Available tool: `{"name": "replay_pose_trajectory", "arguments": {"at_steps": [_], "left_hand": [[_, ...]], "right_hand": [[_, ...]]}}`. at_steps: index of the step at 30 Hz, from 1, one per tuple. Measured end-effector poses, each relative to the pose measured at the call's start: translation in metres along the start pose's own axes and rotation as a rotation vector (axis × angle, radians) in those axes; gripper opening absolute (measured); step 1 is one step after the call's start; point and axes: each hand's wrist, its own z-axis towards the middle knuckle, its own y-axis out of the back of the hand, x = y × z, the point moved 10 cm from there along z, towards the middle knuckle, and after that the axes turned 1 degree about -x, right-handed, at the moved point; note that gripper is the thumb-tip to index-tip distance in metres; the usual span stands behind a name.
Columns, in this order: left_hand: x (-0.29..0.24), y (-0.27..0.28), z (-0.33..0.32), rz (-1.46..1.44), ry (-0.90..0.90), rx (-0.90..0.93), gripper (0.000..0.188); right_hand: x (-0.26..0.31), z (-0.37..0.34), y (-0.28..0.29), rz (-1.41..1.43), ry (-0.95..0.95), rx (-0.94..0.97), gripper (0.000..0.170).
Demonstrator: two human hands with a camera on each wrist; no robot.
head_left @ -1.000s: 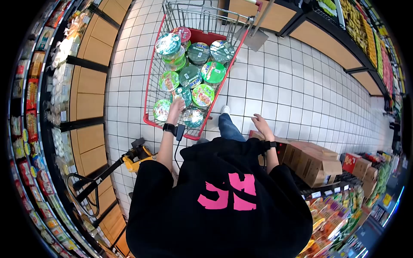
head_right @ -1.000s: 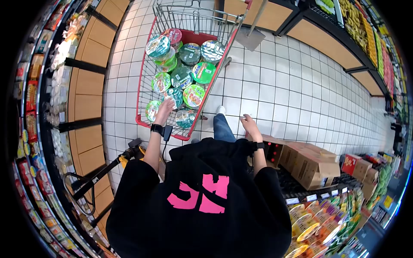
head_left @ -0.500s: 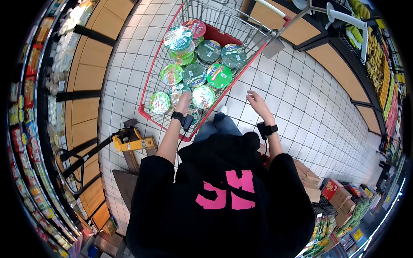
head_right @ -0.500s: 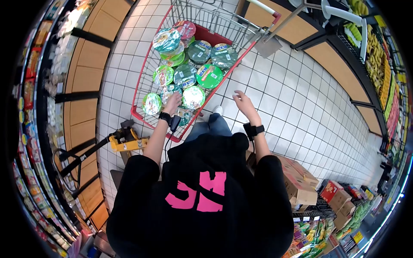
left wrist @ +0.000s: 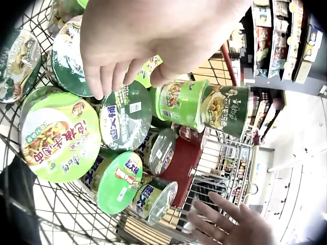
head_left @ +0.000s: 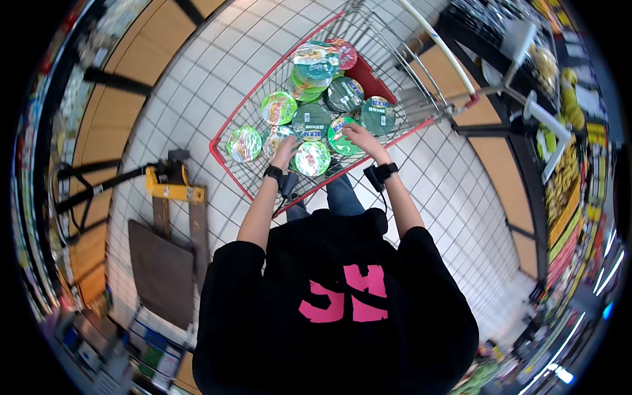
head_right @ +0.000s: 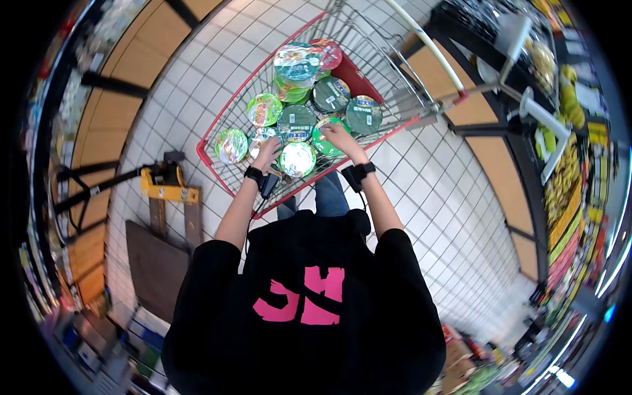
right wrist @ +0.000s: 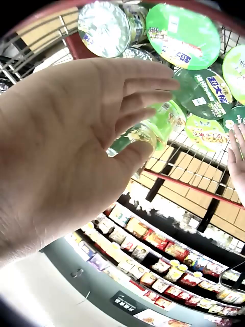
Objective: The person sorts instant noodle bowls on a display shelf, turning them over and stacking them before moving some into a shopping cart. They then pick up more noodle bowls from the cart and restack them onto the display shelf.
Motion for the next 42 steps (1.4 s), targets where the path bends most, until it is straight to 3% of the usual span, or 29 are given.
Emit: {"name": "replay_pose_trajectory", "arguments": {"at_steps": [3,5,7,8,11,13,17,18,21,27,31,33,34,38,40,42], "left_hand": [[0.001,-0.009,0.007,-0.177,0.054,-0.064,0.07],[0.001,-0.018,0.008,-0.197,0.058,-0.093,0.076],[0.008,-0.027,0.013,-0.111,0.13,-0.079,0.08],[0.013,-0.03,0.011,-0.114,0.2,-0.091,0.083],[0.021,-0.03,0.016,-0.227,0.15,-0.187,0.086],[0.032,-0.022,0.024,-0.258,0.145,-0.225,0.085],[0.037,-0.019,0.029,-0.443,0.101,-0.303,0.076],[0.035,-0.023,0.032,-0.52,0.056,-0.216,0.077],[0.046,-0.022,0.03,-0.618,0.052,-0.323,0.076],[0.039,-0.027,0.019,-0.676,0.02,-0.323,0.07],[0.041,-0.025,0.014,-0.653,0.041,-0.399,0.076],[0.032,-0.03,0.01,-0.633,-0.026,-0.3,0.079],[0.034,-0.03,0.005,-0.658,0.005,-0.343,0.082],[0.034,-0.031,-0.001,-0.653,-0.022,-0.357,0.089],[0.025,-0.035,-0.005,-0.654,-0.028,-0.341,0.09],[0.015,-0.039,-0.007,-0.676,-0.05,-0.262,0.093]], "right_hand": [[-0.045,0.083,-0.01,-0.181,0.033,0.063,0.043],[-0.058,0.113,-0.023,-0.106,-0.061,0.182,0.045],[-0.082,0.148,-0.03,-0.232,-0.077,0.174,0.04],[-0.093,0.158,-0.034,-0.315,-0.101,0.22,0.046],[-0.121,0.188,-0.049,-0.42,-0.131,0.22,0.054],[-0.126,0.196,-0.061,-0.441,-0.194,0.373,0.065],[-0.153,0.224,-0.072,-0.402,-0.167,0.332,0.07],[-0.151,0.223,-0.071,-0.331,-0.175,0.306,0.07],[-0.149,0.22,-0.07,-0.282,-0.179,0.323,0.067],[-0.133,0.211,-0.065,-0.23,-0.229,0.36,0.057],[-0.117,0.205,-0.061,-0.243,-0.229,0.366,0.057],[-0.115,0.205,-0.064,-0.192,-0.223,0.371,0.059],[-0.114,0.204,-0.064,-0.124,-0.203,0.362,0.047],[-0.093,0.193,-0.063,-0.149,-0.242,0.37,0.046],[-0.084,0.193,-0.068,-0.256,-0.185,0.465,0.054],[-0.067,0.194,-0.07,-0.177,-0.026,0.437,0.047]]}}
